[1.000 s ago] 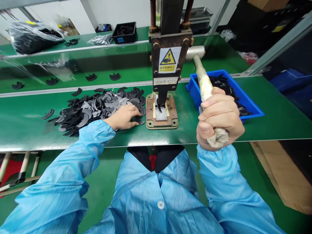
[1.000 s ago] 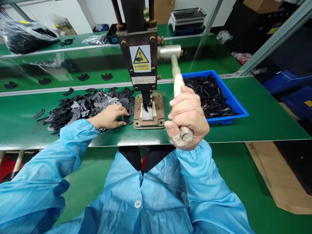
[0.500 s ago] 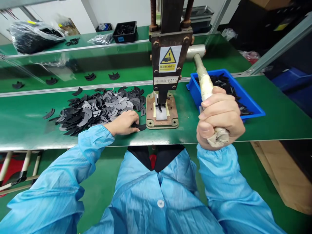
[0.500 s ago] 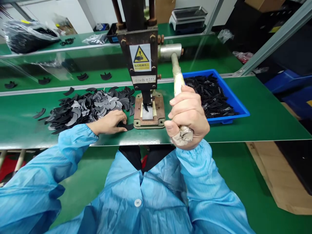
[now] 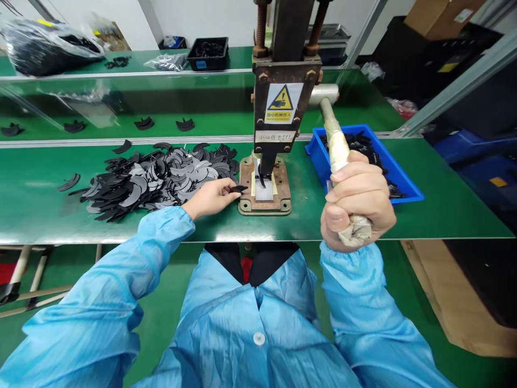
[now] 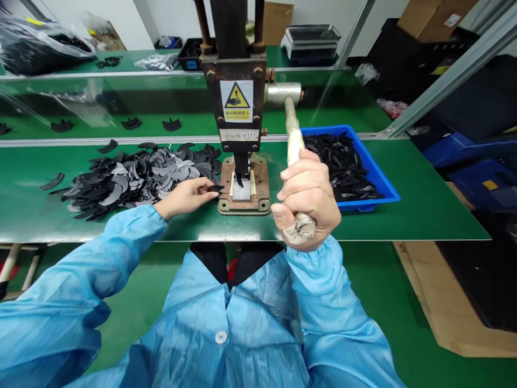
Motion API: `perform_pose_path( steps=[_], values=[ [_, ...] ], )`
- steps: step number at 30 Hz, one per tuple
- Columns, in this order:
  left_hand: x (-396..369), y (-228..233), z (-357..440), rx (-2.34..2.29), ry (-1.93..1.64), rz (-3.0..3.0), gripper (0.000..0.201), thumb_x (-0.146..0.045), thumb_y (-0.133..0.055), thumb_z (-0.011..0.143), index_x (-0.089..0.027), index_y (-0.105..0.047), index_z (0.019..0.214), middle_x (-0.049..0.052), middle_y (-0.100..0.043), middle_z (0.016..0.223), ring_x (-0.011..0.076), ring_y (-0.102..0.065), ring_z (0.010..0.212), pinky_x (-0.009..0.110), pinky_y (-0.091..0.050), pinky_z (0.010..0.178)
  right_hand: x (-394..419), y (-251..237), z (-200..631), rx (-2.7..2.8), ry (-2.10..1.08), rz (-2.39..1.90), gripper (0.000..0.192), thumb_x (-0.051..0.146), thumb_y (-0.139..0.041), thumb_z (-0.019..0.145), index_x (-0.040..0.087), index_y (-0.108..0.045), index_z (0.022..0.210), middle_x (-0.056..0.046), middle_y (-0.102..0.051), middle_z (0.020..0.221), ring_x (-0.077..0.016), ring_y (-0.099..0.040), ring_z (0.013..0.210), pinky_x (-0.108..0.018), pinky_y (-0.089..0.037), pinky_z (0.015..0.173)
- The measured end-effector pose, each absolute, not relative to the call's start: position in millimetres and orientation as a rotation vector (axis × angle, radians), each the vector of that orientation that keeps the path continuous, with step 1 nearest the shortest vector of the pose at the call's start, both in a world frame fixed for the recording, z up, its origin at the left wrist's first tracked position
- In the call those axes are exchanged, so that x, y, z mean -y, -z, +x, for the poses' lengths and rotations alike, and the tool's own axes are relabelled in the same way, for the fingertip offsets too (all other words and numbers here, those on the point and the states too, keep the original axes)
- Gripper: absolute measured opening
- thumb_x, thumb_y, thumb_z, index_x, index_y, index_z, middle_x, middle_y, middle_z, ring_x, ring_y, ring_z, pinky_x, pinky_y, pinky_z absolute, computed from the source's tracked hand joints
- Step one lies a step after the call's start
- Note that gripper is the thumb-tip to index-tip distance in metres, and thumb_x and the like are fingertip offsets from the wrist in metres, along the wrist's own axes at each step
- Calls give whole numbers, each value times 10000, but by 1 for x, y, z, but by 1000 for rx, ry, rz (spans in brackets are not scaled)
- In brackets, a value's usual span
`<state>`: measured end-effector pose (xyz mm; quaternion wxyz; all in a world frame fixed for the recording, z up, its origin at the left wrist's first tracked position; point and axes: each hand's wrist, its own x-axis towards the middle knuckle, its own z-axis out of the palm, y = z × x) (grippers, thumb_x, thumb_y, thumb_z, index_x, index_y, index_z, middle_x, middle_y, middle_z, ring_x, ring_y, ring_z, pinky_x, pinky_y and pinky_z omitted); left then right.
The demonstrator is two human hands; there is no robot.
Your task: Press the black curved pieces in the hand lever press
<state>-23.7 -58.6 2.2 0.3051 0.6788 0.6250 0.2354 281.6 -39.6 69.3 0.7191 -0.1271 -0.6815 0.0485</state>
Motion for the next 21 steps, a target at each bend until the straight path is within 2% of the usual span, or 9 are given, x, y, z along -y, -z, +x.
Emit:
perform_pose_path(
  steps=[3,6,9,15,21],
  values=[
    [55,6,-16,-1652,-742,1571,328,-529,-706,956,-216,-634,889,-20,-639,719,132,-566,625,248,-397,575,39,-69,283,1518,-107,-278,355,458,-735,928,248,-547,712,72,-588,712,-151,-692,884,-591,-575,1126],
    [48,2,-15,-1613,-802,1501,330,-526,-701,991,-227,-585,911,-28,-640,666,129,-601,593,229,-426,564,37,-68,283,1510,-102,-268,405,480,-746,916,237,-514,690,68,-575,697,-156,-693,877,-588,-578,1111],
    [35,-6,-11,-1529,-855,1430,306,-502,-699,1018,-226,-580,958,-21,-661,656,125,-622,561,217,-450,547,36,-68,282,1495,-92,-262,431,485,-751,916,225,-500,681,62,-571,690,-154,-692,871,-582,-581,1095],
    [9,-2,9,-1491,-921,1331,304,-401,-761,1002,-201,-580,863,-25,-639,622,91,-592,512,190,-396,481,36,-67,283,1503,-92,-275,425,490,-755,905,233,-507,674,64,-571,687,-158,-694,863,-596,-581,1100],
    [1,10,12,-1429,-927,1230,369,-450,-815,968,-205,-569,841,-9,-655,608,104,-621,519,195,-461,488,35,-66,286,1518,-91,-245,407,476,-756,907,235,-517,681,63,-577,697,-156,-698,889,-582,-583,1101]
  ],
)
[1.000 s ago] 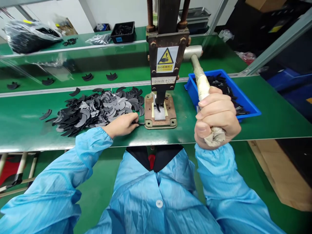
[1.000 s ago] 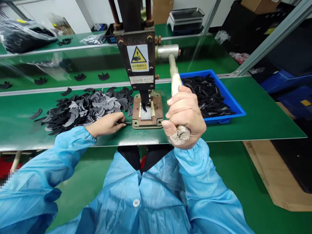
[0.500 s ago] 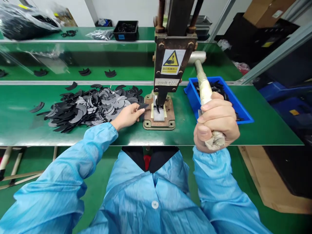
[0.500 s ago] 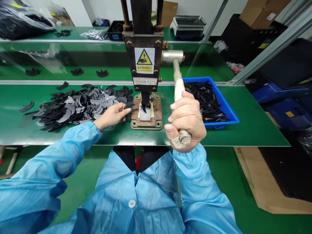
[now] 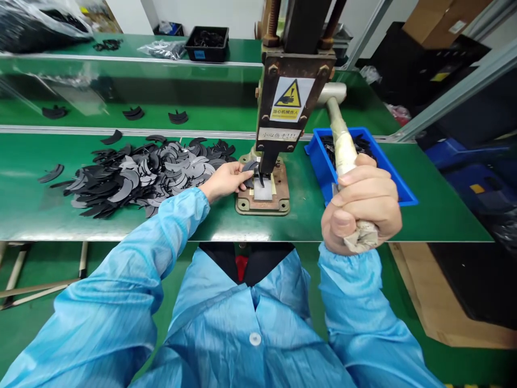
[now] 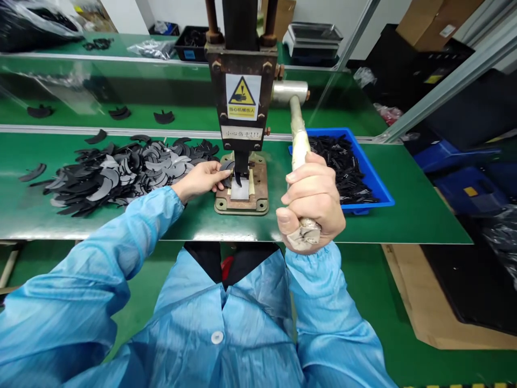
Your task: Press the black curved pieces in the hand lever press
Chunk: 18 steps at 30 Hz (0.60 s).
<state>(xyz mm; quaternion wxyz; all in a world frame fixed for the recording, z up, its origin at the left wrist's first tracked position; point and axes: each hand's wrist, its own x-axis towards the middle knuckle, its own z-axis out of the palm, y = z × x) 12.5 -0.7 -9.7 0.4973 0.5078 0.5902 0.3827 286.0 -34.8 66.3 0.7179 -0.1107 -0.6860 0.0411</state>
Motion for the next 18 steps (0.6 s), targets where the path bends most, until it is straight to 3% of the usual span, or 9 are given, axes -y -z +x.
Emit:
perform_pose_path(
  steps=[18],
  values=[
    [-12,-13,15,-1429,-717,964,371,-399,-922,880,-176,-638,795,38,-696,579,130,-685,490,174,-496,470,33,-66,280,1461,-51,-260,435,504,-737,914,236,-505,662,64,-555,664,-147,-687,846,-560,-597,1081]
  ],
)
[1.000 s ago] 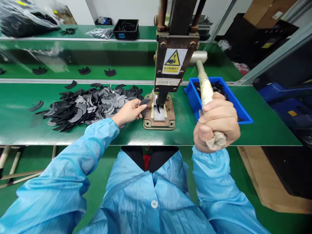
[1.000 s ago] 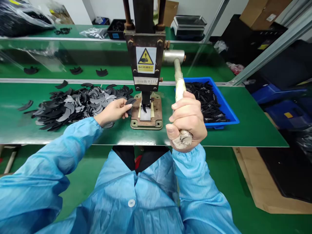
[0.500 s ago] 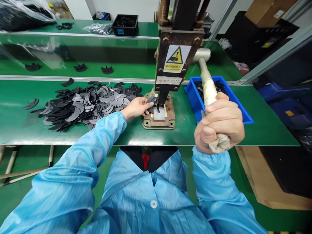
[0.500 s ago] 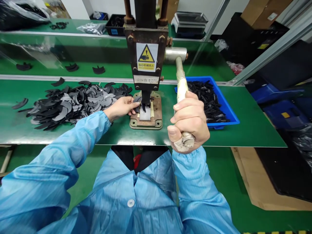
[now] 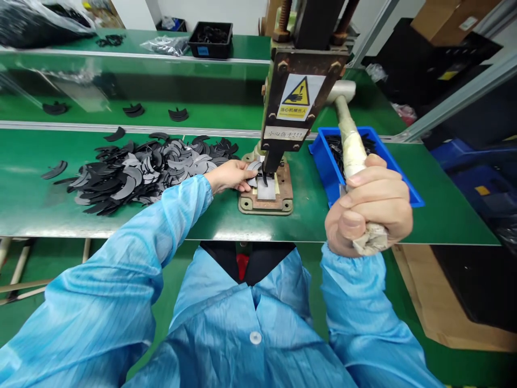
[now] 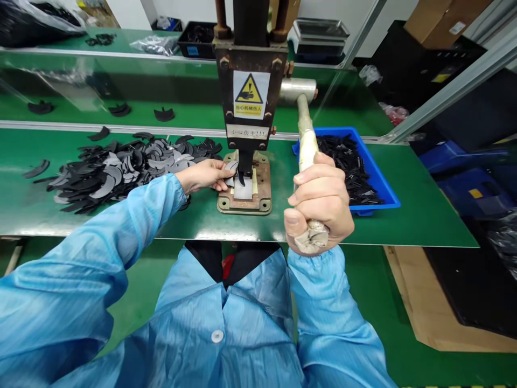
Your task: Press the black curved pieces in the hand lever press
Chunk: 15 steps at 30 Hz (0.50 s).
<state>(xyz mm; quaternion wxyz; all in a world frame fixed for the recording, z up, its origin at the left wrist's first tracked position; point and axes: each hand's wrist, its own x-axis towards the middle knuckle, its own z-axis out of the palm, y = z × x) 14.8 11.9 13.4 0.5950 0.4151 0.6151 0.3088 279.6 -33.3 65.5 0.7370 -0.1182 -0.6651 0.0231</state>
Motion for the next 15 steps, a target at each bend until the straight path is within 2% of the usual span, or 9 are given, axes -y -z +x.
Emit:
perform_pose_path(
  steps=[5,8,10,11,13,15],
  values=[
    [-9,-16,18,-1437,-713,829,332,-380,-895,910,-170,-647,845,48,-720,618,143,-720,529,187,-552,513,30,-72,277,1436,-68,-230,482,502,-766,911,220,-481,645,67,-549,653,-129,-691,831,-516,-611,1064],
    [-7,-16,21,-1426,-732,805,323,-352,-885,921,-169,-631,841,35,-704,618,143,-730,542,185,-565,522,22,-100,273,1395,-112,-137,373,506,-808,903,245,-601,738,70,-590,697,-120,-708,815,-431,-642,973],
    [-5,-16,23,-1410,-760,811,318,-334,-872,934,-172,-613,842,18,-687,619,140,-740,557,180,-573,531,14,-129,271,1373,-139,-72,211,482,-796,930,283,-731,958,59,-697,865,-130,-741,884,-408,-650,968],
    [-2,-17,24,-1401,-781,816,309,-328,-860,945,-173,-609,852,14,-688,634,138,-745,566,178,-578,537,10,-144,271,1378,-182,-70,199,438,-776,953,297,-752,1091,48,-735,1012,-146,-761,1010,-408,-638,1032],
    [6,-18,25,-1378,-832,834,283,-330,-835,966,-173,-613,887,20,-717,693,134,-756,588,181,-589,547,2,-167,274,1417,-284,-90,326,333,-732,980,300,-708,1303,27,-698,1342,-184,-691,1355,-423,-551,1216],
    [21,-21,24,-1348,-884,862,281,-357,-825,972,-175,-619,915,34,-753,761,136,-763,603,193,-602,553,-6,-172,280,1452,-321,-154,444,273,-719,978,268,-632,1413,-17,-596,1519,-208,-591,1504,-445,-493,1282]
  ],
)
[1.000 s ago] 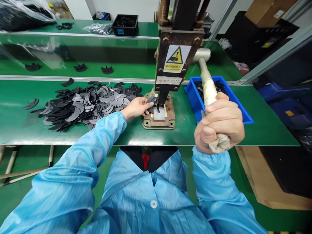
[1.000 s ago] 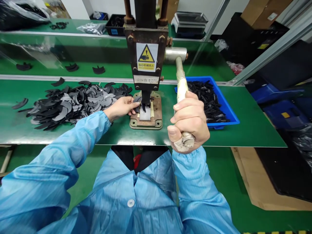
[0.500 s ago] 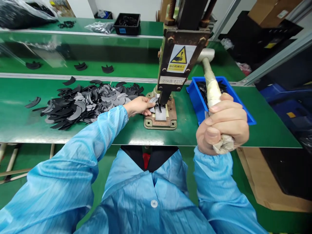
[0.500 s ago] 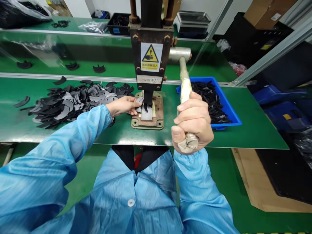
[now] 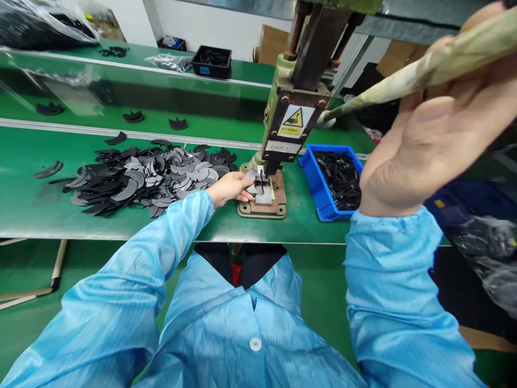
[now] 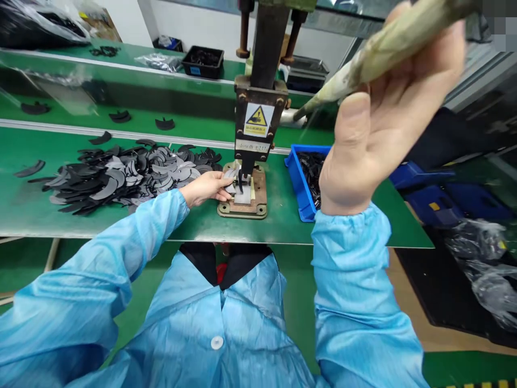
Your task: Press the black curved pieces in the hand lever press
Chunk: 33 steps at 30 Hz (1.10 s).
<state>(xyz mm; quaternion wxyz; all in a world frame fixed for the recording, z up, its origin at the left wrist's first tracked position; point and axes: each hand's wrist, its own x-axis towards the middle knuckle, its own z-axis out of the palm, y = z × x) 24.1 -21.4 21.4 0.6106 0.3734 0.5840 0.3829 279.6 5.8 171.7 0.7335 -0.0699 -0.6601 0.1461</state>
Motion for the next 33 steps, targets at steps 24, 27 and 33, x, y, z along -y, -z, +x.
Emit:
perform_pose_path(
  steps=[24,27,33],
  values=[
    [136,-58,33,-1101,-779,979,391,-504,-840,906,-172,-641,856,15,-664,546,153,-696,493,190,-545,458,107,27,218,1535,-919,-822,277,490,-766,929,227,-682,952,-31,-727,981,-153,-698,922,-294,-597,827],
    [131,-58,34,-1113,-737,1001,402,-523,-840,905,-178,-641,848,15,-652,522,154,-676,470,193,-529,442,109,33,222,1568,-887,-848,233,454,-737,953,229,-678,970,-28,-723,977,-146,-686,884,-295,-592,804],
    [119,-68,28,-1158,-621,1145,458,-562,-889,853,-172,-652,819,27,-674,554,161,-667,458,218,-528,444,108,37,230,1702,-799,-885,199,425,-663,1000,228,-673,1023,-31,-731,967,-156,-694,879,-340,-601,867]
  ],
)
